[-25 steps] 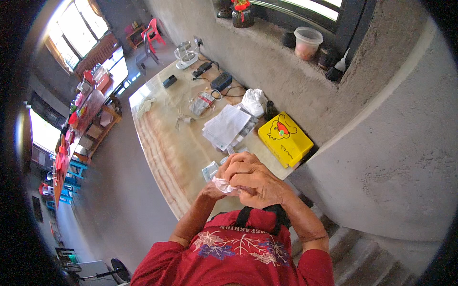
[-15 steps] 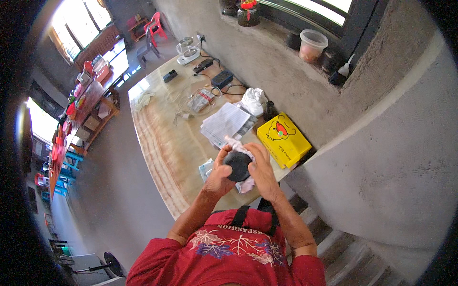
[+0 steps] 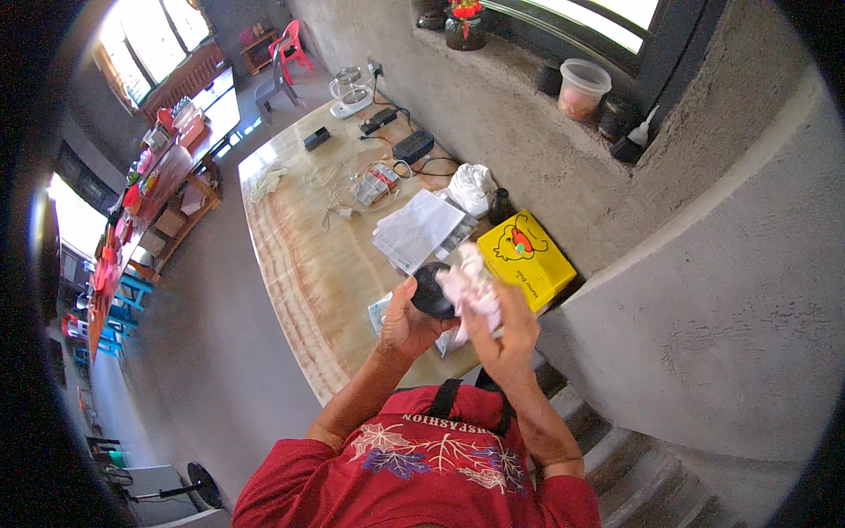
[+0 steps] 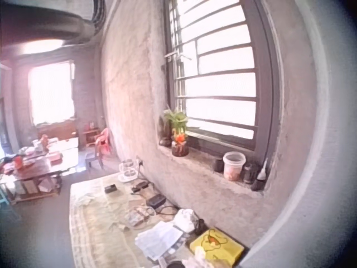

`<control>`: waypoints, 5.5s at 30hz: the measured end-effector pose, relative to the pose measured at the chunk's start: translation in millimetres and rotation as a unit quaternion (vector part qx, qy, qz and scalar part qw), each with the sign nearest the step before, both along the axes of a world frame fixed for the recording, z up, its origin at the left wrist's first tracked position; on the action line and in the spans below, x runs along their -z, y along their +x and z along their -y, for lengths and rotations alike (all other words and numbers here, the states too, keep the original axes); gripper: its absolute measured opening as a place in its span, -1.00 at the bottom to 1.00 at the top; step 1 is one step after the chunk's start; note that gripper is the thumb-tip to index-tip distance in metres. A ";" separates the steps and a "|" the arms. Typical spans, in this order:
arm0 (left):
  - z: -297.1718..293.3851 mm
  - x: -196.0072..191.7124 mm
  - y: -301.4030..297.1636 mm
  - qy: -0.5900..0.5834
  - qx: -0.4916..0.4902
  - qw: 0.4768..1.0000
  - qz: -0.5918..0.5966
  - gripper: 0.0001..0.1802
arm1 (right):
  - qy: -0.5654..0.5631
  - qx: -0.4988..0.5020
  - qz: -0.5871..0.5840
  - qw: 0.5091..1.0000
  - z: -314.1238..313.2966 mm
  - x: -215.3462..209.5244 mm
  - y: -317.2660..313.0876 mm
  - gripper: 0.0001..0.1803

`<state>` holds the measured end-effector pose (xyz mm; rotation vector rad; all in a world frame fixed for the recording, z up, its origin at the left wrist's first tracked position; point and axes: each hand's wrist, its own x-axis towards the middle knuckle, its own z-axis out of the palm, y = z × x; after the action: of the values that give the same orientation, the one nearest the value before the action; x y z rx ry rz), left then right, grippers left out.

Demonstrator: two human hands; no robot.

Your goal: The person wipes a yellow box, a black flashlight, a small green-capped bottle, a potted plant, and several small containers using a white tissue. The person handles each item individually, wiping the surfaces and then placing them back on the table or window sill.

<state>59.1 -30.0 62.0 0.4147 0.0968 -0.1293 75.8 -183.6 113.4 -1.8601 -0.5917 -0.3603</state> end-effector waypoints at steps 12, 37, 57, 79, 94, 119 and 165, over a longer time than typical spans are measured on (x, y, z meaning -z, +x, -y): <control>-3.9 -22.8 -11.4 0.356 0.010 0.932 0.059 -0.13 | 0.081 -0.216 -0.296 0.927 -5.7 -20.0 25.5 -0.70; -2.2 -4.4 -3.8 -0.028 -0.010 0.999 -0.018 -0.30 | 0.224 -0.113 -0.265 0.931 -29.4 47.7 17.0 -0.63; -2.8 -11.6 -2.2 0.053 -0.009 0.999 -0.006 -0.46 | 0.058 -0.021 -0.010 0.998 -24.9 28.7 14.1 -0.58; 9.3 -6.8 7.0 0.006 -0.015 1.000 -0.001 -0.50 | 0.081 -0.040 0.000 0.996 -17.8 16.2 20.9 -0.63; 7.5 13.3 6.2 0.127 -0.135 0.982 -0.023 -0.52 | 0.387 -0.109 -0.443 0.801 -37.4 77.0 -20.2 -0.71; -5.8 -14.1 3.6 0.214 -0.118 0.970 -0.004 -0.62 | -0.040 -0.034 0.213 0.976 -32.4 42.7 -21.5 -0.55; 19.4 14.0 17.6 0.423 -0.137 0.887 0.122 -0.13 | 0.582 -0.236 -0.567 0.532 -28.2 113.3 20.7 -0.62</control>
<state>76.7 -49.3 47.9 1.2827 -0.0450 0.2628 96.5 -155.4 0.1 -0.2601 0.1654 0.7138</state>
